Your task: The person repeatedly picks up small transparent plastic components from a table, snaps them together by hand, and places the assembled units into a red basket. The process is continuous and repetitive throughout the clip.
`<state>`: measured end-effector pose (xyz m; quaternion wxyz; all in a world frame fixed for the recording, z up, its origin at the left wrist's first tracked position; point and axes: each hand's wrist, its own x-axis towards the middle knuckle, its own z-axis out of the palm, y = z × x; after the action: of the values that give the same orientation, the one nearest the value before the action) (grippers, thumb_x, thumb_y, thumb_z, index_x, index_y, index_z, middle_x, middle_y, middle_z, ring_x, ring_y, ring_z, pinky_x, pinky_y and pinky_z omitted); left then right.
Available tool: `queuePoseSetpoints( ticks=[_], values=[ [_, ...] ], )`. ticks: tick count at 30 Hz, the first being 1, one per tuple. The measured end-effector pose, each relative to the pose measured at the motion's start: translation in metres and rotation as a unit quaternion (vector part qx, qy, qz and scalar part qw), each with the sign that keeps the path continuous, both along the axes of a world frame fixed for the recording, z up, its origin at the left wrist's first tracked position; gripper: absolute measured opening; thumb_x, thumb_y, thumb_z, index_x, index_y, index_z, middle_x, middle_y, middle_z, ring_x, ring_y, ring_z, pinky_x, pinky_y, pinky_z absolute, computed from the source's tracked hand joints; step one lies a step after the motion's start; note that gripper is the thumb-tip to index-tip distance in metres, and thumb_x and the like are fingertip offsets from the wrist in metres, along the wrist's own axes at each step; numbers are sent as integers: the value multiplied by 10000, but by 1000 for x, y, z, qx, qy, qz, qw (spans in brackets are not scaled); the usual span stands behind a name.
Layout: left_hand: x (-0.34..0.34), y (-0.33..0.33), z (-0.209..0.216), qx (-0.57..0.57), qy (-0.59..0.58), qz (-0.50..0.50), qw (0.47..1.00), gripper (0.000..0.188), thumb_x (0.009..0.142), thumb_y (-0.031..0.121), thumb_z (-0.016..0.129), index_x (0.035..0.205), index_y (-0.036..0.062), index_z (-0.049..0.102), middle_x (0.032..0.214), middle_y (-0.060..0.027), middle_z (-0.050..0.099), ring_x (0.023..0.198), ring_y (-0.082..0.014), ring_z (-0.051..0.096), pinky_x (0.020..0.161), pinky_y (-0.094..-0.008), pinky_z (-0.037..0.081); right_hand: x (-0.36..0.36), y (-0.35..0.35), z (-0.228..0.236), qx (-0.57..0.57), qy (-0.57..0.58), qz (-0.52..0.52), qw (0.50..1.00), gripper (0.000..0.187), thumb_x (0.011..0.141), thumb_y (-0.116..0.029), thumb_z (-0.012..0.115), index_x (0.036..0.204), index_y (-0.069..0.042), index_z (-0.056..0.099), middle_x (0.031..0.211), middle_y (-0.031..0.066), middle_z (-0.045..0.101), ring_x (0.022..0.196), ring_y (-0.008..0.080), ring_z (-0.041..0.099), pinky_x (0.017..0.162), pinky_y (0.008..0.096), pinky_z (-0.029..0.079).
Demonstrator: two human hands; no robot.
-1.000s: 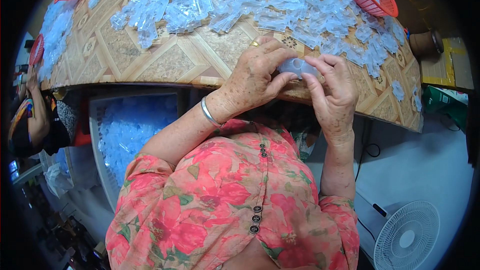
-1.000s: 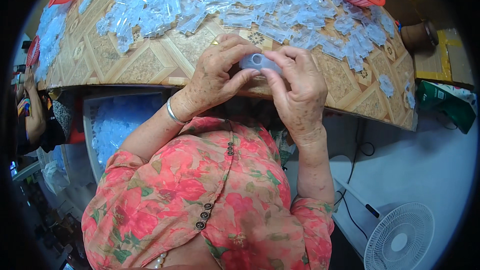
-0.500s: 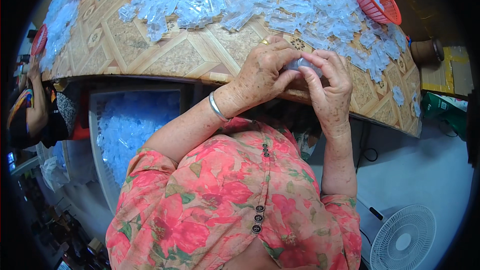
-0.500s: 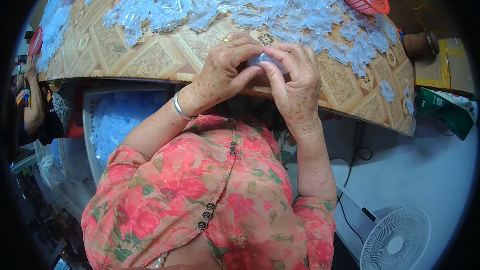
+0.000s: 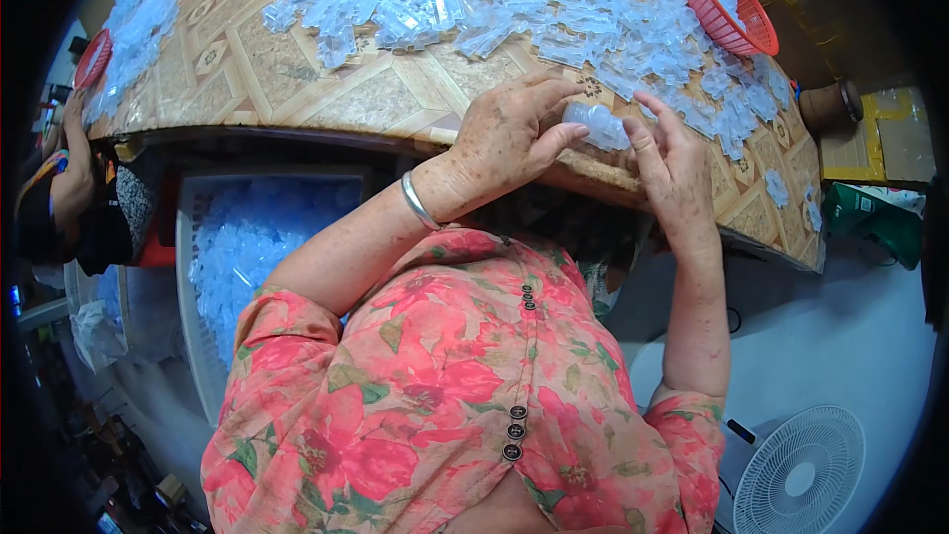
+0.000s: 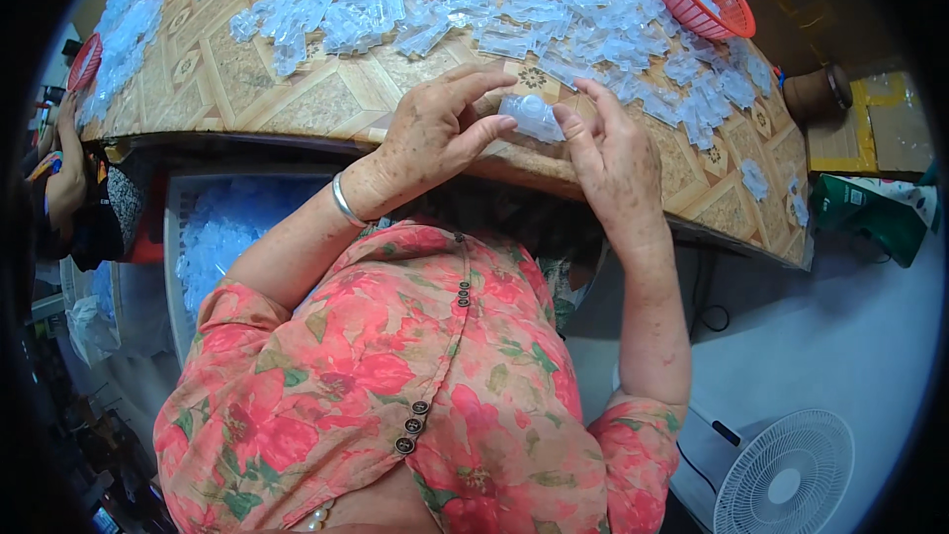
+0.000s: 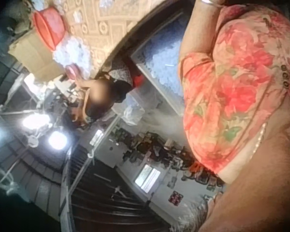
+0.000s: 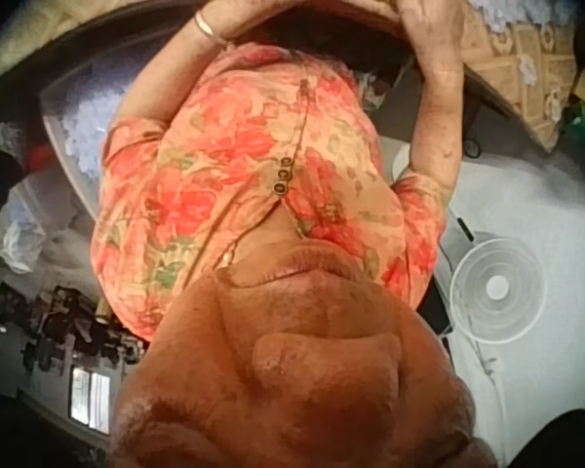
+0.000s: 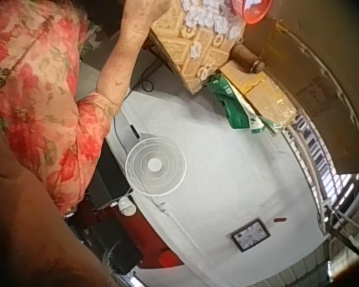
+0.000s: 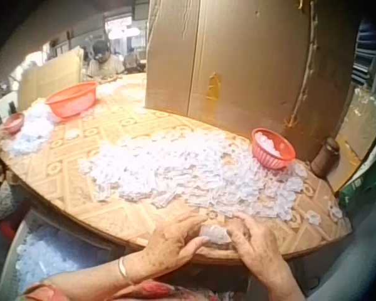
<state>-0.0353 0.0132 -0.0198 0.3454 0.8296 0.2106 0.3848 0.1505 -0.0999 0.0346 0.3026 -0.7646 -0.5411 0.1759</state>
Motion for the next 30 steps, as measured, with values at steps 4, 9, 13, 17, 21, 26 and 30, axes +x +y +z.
queuePoseSetpoints(
  ticks=[4,9,13,17,21,26,30],
  values=[
    [3,3,4,-143,56,-51,987,363,963,250,687,1245,24,657,849,-82,709,671,-117,670,597,-267,523,4,13,5,-138,195,19,971,446,1007,-460,577,1165,-46,622,654,54,630,492,142,567,468,269,449],
    [16,22,15,-341,132,-126,922,348,1000,283,644,1238,33,687,918,-79,725,725,-128,692,577,-266,571,17,32,10,-251,300,13,920,467,1016,-495,549,1228,-79,548,721,61,636,497,103,594,393,218,429],
    [18,27,31,-490,116,-144,852,352,982,278,673,1224,23,694,1052,-147,719,838,-195,710,669,-319,633,16,35,19,-287,371,20,883,516,999,-509,573,1263,-70,511,815,102,651,568,136,664,423,228,506],
    [24,34,22,-524,108,-163,829,289,953,226,715,1165,31,734,1026,-132,730,851,-179,709,677,-307,631,19,41,21,-313,410,25,856,519,981,-497,614,1240,-61,505,867,121,651,633,167,698,473,247,565],
    [25,37,32,-530,154,-152,820,267,937,196,729,1156,43,743,990,-120,740,858,-167,707,670,-299,630,20,42,13,-305,438,12,846,383,1017,-398,592,1162,-56,498,841,141,665,636,186,710,491,269,591],
    [25,42,27,-543,142,-166,811,261,939,196,725,1156,53,745,994,-105,742,817,-165,706,656,-302,628,14,43,10,-293,425,-15,856,331,1026,-352,587,1139,-56,494,817,149,672,612,191,709,482,271,590],
    [23,37,27,-489,161,-154,843,249,947,201,713,1143,51,751,966,-90,745,801,-157,706,673,-288,621,13,41,9,-279,413,-14,867,341,1023,-360,592,1163,-58,517,814,144,674,602,182,705,484,254,578]
  ],
)
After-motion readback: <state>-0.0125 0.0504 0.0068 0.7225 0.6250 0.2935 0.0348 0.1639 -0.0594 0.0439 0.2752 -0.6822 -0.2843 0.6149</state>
